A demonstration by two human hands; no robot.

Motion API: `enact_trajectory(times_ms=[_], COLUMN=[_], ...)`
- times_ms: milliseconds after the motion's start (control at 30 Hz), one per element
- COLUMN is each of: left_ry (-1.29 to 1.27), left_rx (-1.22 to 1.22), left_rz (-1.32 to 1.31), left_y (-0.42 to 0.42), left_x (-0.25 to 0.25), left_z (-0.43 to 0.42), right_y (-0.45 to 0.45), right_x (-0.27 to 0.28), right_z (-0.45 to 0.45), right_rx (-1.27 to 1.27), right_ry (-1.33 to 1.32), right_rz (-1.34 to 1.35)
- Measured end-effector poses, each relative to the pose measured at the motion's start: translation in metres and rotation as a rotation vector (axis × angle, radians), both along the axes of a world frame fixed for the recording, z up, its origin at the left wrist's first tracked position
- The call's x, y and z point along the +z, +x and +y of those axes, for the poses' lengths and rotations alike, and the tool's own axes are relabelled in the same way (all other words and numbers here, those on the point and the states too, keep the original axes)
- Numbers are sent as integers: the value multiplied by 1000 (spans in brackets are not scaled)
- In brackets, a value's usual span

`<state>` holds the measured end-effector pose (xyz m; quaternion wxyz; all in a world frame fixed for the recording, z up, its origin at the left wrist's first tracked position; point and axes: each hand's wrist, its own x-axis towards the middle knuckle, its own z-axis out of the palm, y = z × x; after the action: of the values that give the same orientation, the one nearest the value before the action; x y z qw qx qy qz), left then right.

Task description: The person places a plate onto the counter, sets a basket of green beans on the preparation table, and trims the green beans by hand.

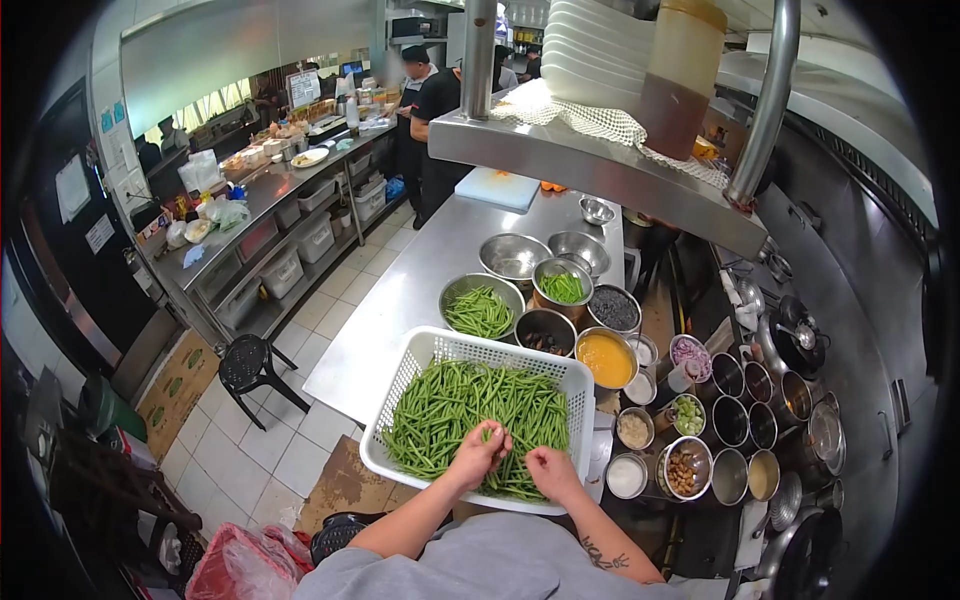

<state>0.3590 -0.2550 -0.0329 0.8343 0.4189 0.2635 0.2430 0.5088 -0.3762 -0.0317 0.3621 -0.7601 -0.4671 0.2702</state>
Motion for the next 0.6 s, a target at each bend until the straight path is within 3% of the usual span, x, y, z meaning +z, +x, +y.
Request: enact_trajectory(times_ms=[100,200,267,300,400,433,533,600], left_ry=[131,228,325,259,468,446,606,569], left_rx=[-62,-84,-67,-80,-130,-145,-150,-189], left_rz=[-46,-43,-30,51,185,206,316,346], left_y=[1,6,10,5,3,1,-1,-5], left_x=[13,11,-2,17,5,7,17,28], left_z=[-16,-23,-18,-19,-11,-11,-9,-8], right_y=[8,37,30,24,13,13,15,13], right_x=[0,-13,10,16,4,1,3,9], right_z=[7,17,17,16,18,16,13,11], right_rx=[-184,-276,-181,-138,1,55,49,67], right_ry=[89,157,207,233,287,249,153,166], right_rz=[-207,178,251,288,524,379,366,428])
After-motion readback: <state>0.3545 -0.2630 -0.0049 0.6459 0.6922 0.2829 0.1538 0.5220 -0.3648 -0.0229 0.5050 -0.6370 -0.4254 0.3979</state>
